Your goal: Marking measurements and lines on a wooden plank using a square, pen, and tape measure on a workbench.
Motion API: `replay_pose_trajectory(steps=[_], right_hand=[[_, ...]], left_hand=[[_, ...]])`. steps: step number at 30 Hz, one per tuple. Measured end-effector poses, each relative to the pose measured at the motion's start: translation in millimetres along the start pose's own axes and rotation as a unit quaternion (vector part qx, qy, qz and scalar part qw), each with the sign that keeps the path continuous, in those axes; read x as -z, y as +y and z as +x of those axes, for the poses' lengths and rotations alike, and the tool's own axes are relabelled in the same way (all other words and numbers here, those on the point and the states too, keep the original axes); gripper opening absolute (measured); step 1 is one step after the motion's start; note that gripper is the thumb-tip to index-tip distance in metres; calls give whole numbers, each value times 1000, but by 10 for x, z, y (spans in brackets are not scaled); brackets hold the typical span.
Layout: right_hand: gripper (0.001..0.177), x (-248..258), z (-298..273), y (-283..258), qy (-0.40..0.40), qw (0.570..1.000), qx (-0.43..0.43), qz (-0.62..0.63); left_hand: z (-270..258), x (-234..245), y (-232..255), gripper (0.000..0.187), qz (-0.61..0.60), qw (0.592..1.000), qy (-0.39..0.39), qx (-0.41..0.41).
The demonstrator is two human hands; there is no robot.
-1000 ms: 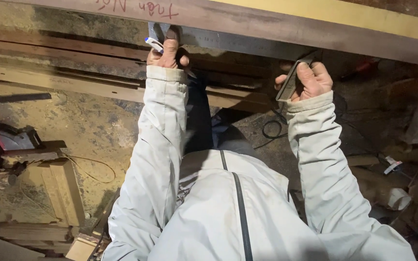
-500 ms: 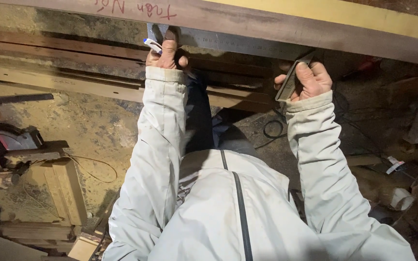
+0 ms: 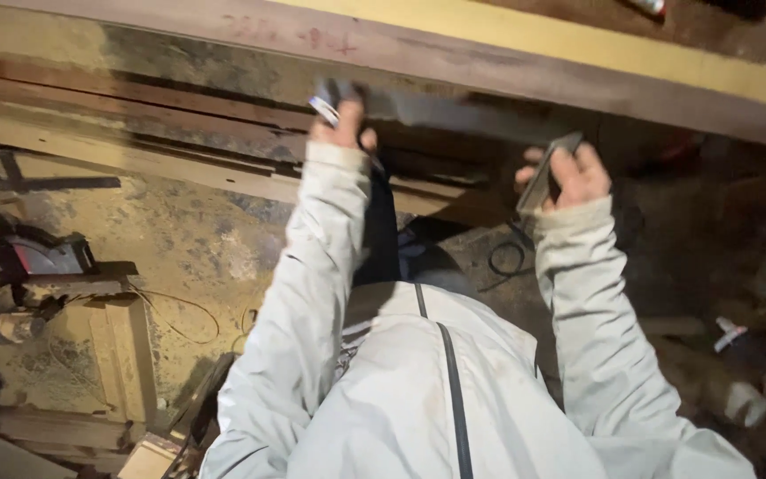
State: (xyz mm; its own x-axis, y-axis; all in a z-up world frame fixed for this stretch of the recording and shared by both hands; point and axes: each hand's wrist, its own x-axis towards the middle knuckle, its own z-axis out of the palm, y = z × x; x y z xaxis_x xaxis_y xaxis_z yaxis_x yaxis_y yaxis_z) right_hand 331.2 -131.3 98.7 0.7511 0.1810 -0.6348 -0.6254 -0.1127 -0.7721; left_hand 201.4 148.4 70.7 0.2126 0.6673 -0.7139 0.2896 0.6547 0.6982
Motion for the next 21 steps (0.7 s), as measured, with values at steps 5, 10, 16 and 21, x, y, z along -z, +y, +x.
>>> replay_pose_trajectory(steps=[5,10,16,21], right_hand=[[37,317,-432,716,26,994,-50,-89],[49,912,-763,1660,27,981,-84,-171],[30,1034,-853,1909,-34,956,-28,-289],[28,929,-650,2007,-82,931,73,-347]], left_hand=[[-189,720,-1144,32,25,999,-13,29],[-457,1450,-2502,33,73,993,-20,87],[-797,1867,-2628,23,-104,987,-11,122],[-731,2096,-2450,22,-189,978,37,75]])
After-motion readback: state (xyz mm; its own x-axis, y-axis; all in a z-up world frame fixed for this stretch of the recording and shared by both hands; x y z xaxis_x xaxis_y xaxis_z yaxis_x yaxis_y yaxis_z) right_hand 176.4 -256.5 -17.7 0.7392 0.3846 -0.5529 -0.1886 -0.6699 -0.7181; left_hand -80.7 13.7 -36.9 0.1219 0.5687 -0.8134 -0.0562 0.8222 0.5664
